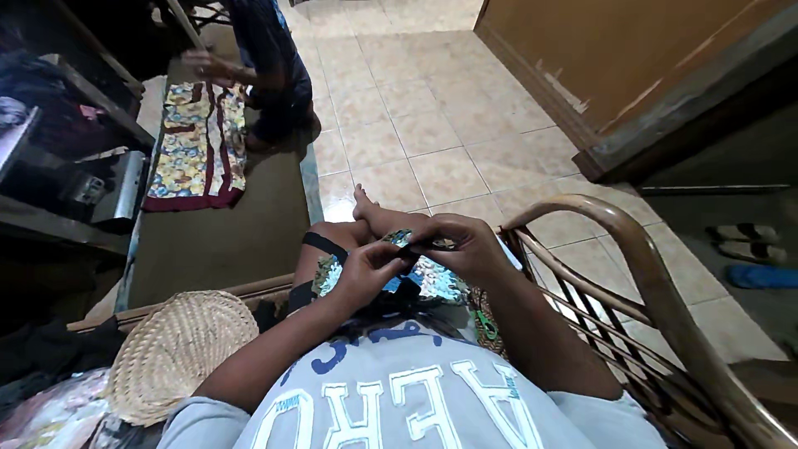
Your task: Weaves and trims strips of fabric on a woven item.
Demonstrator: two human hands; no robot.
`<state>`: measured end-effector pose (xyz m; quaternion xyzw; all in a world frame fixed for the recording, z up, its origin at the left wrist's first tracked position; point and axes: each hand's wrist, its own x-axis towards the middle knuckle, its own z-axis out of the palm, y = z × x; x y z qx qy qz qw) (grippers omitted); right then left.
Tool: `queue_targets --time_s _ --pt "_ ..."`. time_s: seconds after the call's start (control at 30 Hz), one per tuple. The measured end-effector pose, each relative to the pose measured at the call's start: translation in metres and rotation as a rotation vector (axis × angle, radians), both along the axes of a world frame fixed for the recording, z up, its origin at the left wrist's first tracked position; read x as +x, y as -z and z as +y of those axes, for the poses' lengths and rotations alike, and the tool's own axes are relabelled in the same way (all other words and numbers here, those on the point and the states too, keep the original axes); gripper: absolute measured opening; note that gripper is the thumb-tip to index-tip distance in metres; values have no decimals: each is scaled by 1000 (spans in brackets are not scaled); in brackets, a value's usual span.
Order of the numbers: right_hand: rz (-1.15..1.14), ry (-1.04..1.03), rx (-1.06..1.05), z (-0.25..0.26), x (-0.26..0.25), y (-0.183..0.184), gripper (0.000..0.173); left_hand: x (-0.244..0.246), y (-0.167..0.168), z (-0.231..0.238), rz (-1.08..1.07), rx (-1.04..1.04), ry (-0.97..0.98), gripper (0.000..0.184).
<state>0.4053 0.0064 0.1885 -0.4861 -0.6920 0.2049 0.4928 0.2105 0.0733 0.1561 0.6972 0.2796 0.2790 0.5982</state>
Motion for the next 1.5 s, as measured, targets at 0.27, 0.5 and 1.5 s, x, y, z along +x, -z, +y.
queue_targets --time_s 0.27,0.5,1.5 --pt "-339 175 448 0 -21 45 9 -9 -6 -3 4 -276 -58 15" --pt "-431 265 575 -6 -26 68 9 -13 -4 -5 -20 -286 -24 23" --pt "-329 492 -1120 -112 103 183 26 -16 26 -5 -73 -278 -229 13"
